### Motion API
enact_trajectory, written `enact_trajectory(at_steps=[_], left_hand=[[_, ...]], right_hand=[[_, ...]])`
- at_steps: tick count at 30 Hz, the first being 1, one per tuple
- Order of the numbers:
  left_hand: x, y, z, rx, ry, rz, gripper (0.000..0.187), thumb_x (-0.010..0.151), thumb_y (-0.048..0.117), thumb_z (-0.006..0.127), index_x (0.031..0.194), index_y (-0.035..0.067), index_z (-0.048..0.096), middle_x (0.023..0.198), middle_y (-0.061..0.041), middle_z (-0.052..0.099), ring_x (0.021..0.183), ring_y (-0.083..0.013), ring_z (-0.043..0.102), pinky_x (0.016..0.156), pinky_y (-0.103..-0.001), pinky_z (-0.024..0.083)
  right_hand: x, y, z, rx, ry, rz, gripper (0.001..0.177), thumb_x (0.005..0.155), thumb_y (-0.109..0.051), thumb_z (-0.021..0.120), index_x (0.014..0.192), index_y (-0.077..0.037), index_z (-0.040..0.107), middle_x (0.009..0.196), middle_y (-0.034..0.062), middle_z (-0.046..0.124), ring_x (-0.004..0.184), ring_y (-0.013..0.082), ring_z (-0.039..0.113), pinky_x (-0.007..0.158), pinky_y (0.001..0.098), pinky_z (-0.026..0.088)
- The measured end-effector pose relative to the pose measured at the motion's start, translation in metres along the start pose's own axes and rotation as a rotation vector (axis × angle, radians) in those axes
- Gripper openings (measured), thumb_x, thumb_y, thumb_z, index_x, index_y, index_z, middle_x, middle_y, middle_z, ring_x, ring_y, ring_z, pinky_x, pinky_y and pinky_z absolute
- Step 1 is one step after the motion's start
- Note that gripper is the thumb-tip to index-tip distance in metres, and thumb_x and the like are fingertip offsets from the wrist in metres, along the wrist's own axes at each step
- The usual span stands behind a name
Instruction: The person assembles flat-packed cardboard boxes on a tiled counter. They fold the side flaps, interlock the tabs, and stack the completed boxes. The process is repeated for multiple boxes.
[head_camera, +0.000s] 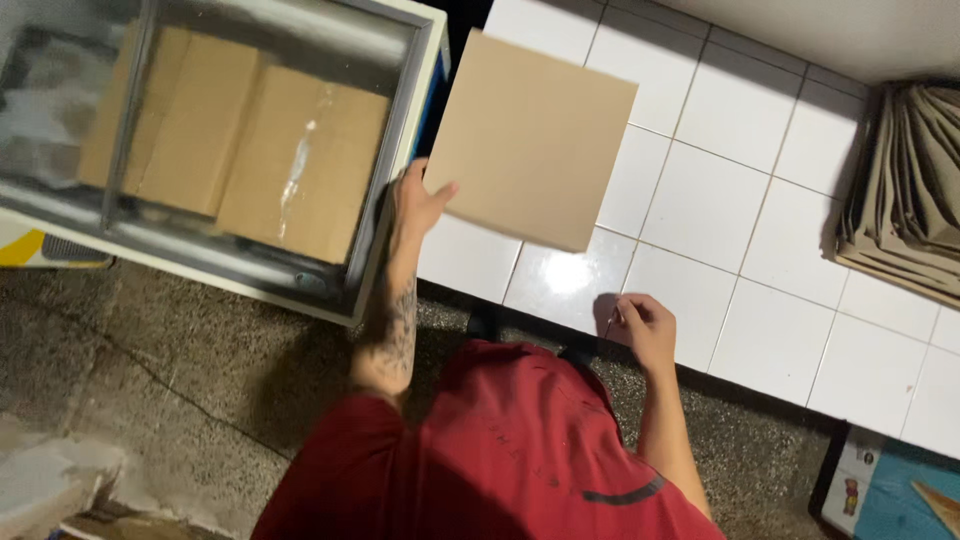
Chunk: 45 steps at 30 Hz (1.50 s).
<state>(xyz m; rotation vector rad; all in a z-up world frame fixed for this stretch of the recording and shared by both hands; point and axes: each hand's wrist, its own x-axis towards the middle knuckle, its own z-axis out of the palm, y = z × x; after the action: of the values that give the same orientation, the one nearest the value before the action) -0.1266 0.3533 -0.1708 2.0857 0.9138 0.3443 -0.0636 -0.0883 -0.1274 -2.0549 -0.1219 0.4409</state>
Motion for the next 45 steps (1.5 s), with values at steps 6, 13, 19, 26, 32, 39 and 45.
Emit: enact_trajectory(at_steps=[6,13,19,26,32,39,45], left_hand=[[-0.039,0.046,-0.019,0.120,-0.246,-0.100,0.070,0.086,0.036,0.082,0.145,0.017,0.049,0.135,-0.020,0.059,0.128,-0.0424,0.060,0.102,-0.056,0.051],[-0.051,0.056,0.015,-0.307,-0.261,-0.075,0.054,0.085,0.018,0.081,0.131,0.008,0.055,0.122,-0.023,0.066,0.120,-0.0406,0.065,0.096,-0.050,0.055],[-0.053,0.082,0.042,-0.387,-0.194,-0.110,0.032,0.095,0.029,0.073,0.113,0.006,0.060,0.115,-0.024,0.070,0.113,-0.0396,0.070,0.096,-0.049,0.056],[-0.046,0.083,0.093,-0.292,-0.032,-0.206,0.022,0.093,0.035,0.073,0.096,0.018,0.061,0.082,-0.001,0.071,0.081,-0.0186,0.070,0.075,-0.036,0.054],[-0.060,0.092,0.118,-0.480,0.034,-0.184,0.023,0.093,0.023,0.075,0.105,0.009,0.061,0.093,-0.006,0.068,0.084,-0.0150,0.069,0.076,-0.031,0.053],[-0.088,0.119,0.122,-0.426,0.022,-0.197,0.031,0.092,0.025,0.078,0.115,0.009,0.064,0.112,-0.015,0.072,0.097,-0.0200,0.074,0.082,-0.033,0.057],[-0.077,0.130,0.115,-0.380,-0.136,-0.164,0.038,0.095,0.017,0.074,0.128,0.004,0.061,0.122,-0.021,0.070,0.106,-0.0255,0.073,0.088,-0.039,0.058]], right_hand=[[0.044,-0.024,0.027,-0.074,0.082,0.027,0.026,0.099,-0.017,0.069,0.118,0.001,0.072,0.107,0.0238,0.073,0.101,0.0379,0.070,0.092,0.0489,0.051],[0.083,-0.016,0.025,-0.098,0.227,0.117,0.029,0.100,-0.029,0.069,0.113,-0.005,0.075,0.098,0.0145,0.074,0.089,0.0280,0.071,0.080,0.0429,0.055],[0.078,-0.002,-0.008,0.068,0.324,0.075,0.015,0.103,-0.020,0.064,0.102,-0.005,0.066,0.091,0.0096,0.062,0.091,0.0233,0.059,0.083,0.0395,0.047],[0.066,-0.050,-0.048,0.189,0.177,0.059,0.035,0.103,-0.016,0.061,0.135,-0.002,0.057,0.128,0.0250,0.061,0.121,0.0406,0.059,0.102,0.0514,0.046],[0.082,-0.027,-0.075,0.324,0.089,0.091,0.049,0.104,-0.022,0.061,0.149,-0.006,0.049,0.136,0.0284,0.057,0.128,0.0427,0.057,0.107,0.0531,0.047],[0.115,0.013,-0.089,0.357,0.205,0.135,0.052,0.096,-0.027,0.072,0.143,-0.011,0.057,0.112,0.0155,0.061,0.108,0.0278,0.063,0.090,0.0406,0.053],[0.135,0.035,-0.095,0.284,0.161,0.043,0.052,0.096,-0.020,0.076,0.143,-0.008,0.057,0.109,0.0110,0.063,0.103,0.0227,0.061,0.091,0.0375,0.052]])
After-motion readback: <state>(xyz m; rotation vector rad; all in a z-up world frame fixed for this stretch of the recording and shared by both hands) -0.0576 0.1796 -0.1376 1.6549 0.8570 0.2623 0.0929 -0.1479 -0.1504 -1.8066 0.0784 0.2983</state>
